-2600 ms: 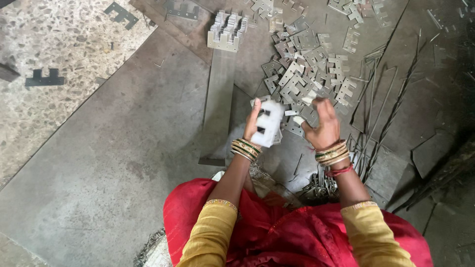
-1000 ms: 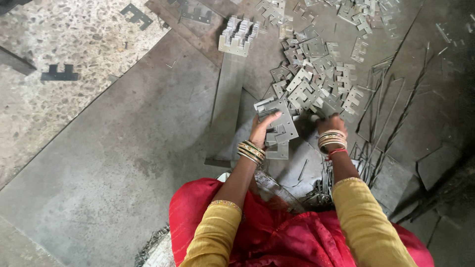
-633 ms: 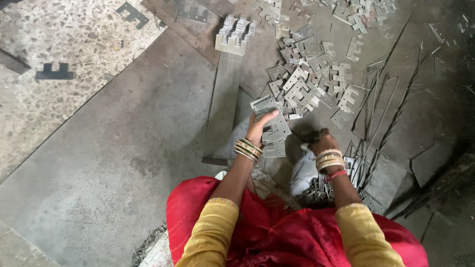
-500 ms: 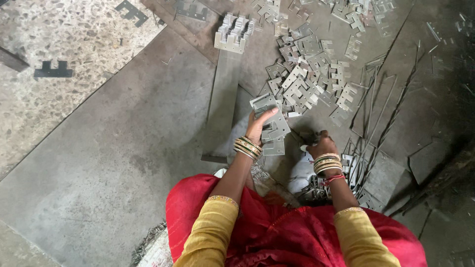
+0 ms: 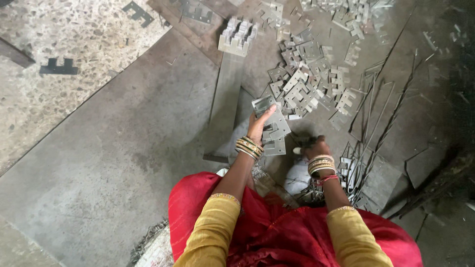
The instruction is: The person sits on the floor and repeatedly picks up small metal brackets from a pile, aligns them, and stacks them into neat piles. The person handles the brackets by hand and places the finished stacks on the floor beside the work area.
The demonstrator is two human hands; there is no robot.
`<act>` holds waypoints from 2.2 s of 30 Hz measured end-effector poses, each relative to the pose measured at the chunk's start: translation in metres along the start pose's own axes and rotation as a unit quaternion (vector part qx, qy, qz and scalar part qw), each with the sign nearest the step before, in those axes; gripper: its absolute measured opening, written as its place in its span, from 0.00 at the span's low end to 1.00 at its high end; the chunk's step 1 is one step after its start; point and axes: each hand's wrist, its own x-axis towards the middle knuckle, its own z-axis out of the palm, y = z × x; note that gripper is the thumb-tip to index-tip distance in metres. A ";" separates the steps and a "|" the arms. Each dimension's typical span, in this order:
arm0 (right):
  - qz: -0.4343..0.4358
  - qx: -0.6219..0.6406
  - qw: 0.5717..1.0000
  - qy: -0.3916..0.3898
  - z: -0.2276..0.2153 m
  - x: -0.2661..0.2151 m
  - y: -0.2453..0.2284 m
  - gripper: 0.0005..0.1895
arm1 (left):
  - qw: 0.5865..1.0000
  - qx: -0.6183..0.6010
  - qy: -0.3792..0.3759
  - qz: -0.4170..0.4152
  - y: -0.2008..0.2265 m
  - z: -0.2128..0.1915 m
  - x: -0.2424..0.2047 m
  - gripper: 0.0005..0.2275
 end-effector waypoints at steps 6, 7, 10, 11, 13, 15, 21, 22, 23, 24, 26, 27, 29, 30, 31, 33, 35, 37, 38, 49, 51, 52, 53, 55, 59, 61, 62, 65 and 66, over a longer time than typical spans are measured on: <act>-0.041 0.259 0.964 -0.029 -0.053 -0.002 -0.032 0.10 | 1.000 0.011 0.000 0.014 0.003 0.000 0.000 0.21; -0.043 0.300 0.951 -0.061 -0.069 0.001 -0.041 0.08 | 1.000 0.010 -0.002 0.012 0.003 0.000 0.001 0.21; -0.110 0.393 0.906 -0.109 -0.112 0.006 -0.070 0.12 | 1.000 0.007 0.001 -0.007 0.002 0.001 0.001 0.22; -0.100 0.442 0.883 -0.126 -0.119 0.006 -0.078 0.13 | 1.000 0.004 0.001 -0.010 0.001 0.002 0.001 0.22; -0.086 0.534 0.825 -0.165 -0.120 0.008 -0.097 0.15 | 1.000 -0.004 0.004 -0.009 0.005 0.002 0.001 0.23; -0.130 0.342 0.928 -0.064 -0.095 0.001 -0.105 0.15 | 0.999 -0.015 -0.032 -0.035 0.009 0.000 -0.001 0.22; -0.340 -0.139 0.928 0.065 -0.005 -0.044 -0.060 0.30 | 0.997 0.061 -0.037 0.000 0.010 0.002 -0.004 0.20; -0.327 -0.135 0.934 0.054 0.000 -0.053 -0.050 0.28 | 0.997 0.069 -0.030 0.006 0.010 0.002 -0.005 0.20; -0.293 -0.106 0.950 0.022 0.001 -0.058 -0.042 0.27 | 0.998 0.064 -0.028 0.010 0.011 0.002 -0.003 0.20; -0.256 -0.076 0.964 -0.010 -0.001 -0.064 -0.034 0.25 | 0.998 0.059 -0.027 0.014 0.014 0.003 0.001 0.20; -0.221 -0.052 0.973 -0.030 -0.004 -0.072 -0.027 0.25 | 0.995 0.082 -0.031 0.046 0.024 0.004 0.012 0.22; -0.224 -0.057 0.973 -0.017 -0.005 -0.075 -0.026 0.26 | 0.991 0.108 -0.037 0.074 0.033 0.003 0.018 0.23; -0.236 -0.064 0.970 0.000 -0.009 -0.078 -0.026 0.27 | 0.974 0.190 -0.035 0.117 0.053 0.001 0.028 0.25; -0.244 -0.065 0.968 0.005 -0.010 -0.079 -0.027 0.27 | 0.960 0.247 -0.028 0.129 0.065 -0.003 0.031 0.27; -0.252 -0.065 0.966 0.010 -0.010 -0.080 -0.029 0.27 | 0.943 0.303 -0.021 0.140 0.077 -0.007 0.032 0.29; -0.225 -0.074 0.971 -0.002 -0.010 -0.078 -0.038 0.26 | 0.852 0.513 -0.006 0.102 0.104 -0.017 0.033 0.40; -0.196 -0.077 0.978 -0.014 -0.010 -0.077 -0.049 0.24 | 0.737 0.671 -0.038 0.076 0.123 -0.026 0.033 0.46; -0.165 -0.072 0.983 -0.029 -0.010 -0.080 -0.058 0.22 | 0.616 0.777 -0.116 0.064 0.128 -0.036 0.029 0.44; -0.171 -0.064 0.983 -0.024 -0.010 -0.083 -0.062 0.23 | 0.558 0.816 -0.152 0.021 0.125 -0.040 0.028 0.43; -0.449 0.123 0.884 0.046 0.041 -0.063 -0.194 0.55 | 0.445 0.850 -0.257 0.118 0.094 -0.084 0.030 0.51; -0.401 0.157 0.902 -0.040 0.053 -0.060 -0.219 0.55 | 0.476 0.840 -0.248 0.079 0.101 -0.094 0.033 0.42; -0.377 0.173 0.906 -0.082 0.057 -0.059 -0.227 0.55 | 0.491 0.834 -0.242 0.062 0.105 -0.102 0.034 0.37; -0.382 0.184 0.902 -0.086 0.060 -0.059 -0.233 0.55 | 0.553 0.799 -0.234 0.036 0.111 -0.113 0.035 0.37; -0.389 0.203 0.893 -0.096 0.059 -0.059 -0.240 0.55 | 0.668 0.712 -0.215 -0.017 0.121 -0.139 0.036 0.37; -0.335 0.209 0.913 -0.104 0.049 -0.071 -0.248 0.57 | 0.804 0.593 -0.047 -0.018 0.110 -0.192 0.021 0.35; -0.309 0.232 0.919 -0.079 0.047 -0.083 -0.257 0.60 | 0.883 0.469 -0.026 0.001 0.090 -0.205 0.012 0.34; -0.354 0.221 0.906 -0.073 0.045 -0.086 -0.259 0.61 | 0.894 0.447 -0.007 0.045 0.080 -0.205 0.014 0.34; -0.424 0.182 0.885 -0.066 0.042 -0.094 -0.261 0.62 | 0.931 0.353 0.021 0.093 0.061 -0.195 0.015 0.34; -0.409 0.172 0.894 -0.066 0.043 -0.093 -0.264 0.61 | 0.949 0.309 0.011 0.058 0.064 -0.192 0.016 0.36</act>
